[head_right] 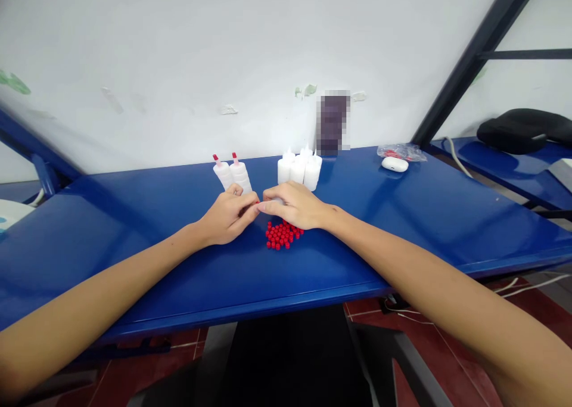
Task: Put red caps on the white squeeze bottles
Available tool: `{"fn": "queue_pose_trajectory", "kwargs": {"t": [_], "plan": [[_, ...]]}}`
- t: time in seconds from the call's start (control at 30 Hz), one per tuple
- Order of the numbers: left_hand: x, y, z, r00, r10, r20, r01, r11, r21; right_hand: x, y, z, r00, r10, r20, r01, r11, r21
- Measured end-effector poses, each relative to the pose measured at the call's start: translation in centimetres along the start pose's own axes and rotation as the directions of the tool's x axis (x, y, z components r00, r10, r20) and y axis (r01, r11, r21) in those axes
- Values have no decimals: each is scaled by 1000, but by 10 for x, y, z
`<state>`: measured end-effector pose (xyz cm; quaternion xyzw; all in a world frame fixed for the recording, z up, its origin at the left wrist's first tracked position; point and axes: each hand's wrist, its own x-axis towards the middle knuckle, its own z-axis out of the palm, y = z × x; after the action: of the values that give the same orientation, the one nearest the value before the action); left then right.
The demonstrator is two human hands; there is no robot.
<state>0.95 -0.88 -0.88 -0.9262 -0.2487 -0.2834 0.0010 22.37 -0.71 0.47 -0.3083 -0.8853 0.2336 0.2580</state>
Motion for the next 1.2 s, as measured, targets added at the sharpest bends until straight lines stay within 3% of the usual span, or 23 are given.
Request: {"fn": "queue_pose_trajectory", "kwargs": {"t": [0.07, 0.23, 0.4, 0.63, 0.9, 1.2], "plan": [[-1, 2, 2, 999, 44, 14, -44, 999, 17, 0, 0, 1, 1000, -9, 10, 9, 1000, -22], [-2, 1, 6, 999, -10, -51, 12, 999, 40, 1, -1, 2, 999, 49, 11, -48, 997, -67], [-1, 1, 6, 999, -45, -6, 45, 995, 93, 1, -4, 1, 997, 69, 28, -66, 993, -93], [0, 0, 6, 999, 29, 29, -32, 996, 84, 1, -6, 3, 998, 57, 20, -51, 976, -211], [-2, 1, 9, 994, 37, -107, -25, 994, 108, 2, -9, 2, 994, 109, -4, -108, 972, -207], [1, 0, 5, 995, -5, 104, 11, 998, -60, 1, -11, 2, 992, 121, 47, -111, 978, -176]]}}
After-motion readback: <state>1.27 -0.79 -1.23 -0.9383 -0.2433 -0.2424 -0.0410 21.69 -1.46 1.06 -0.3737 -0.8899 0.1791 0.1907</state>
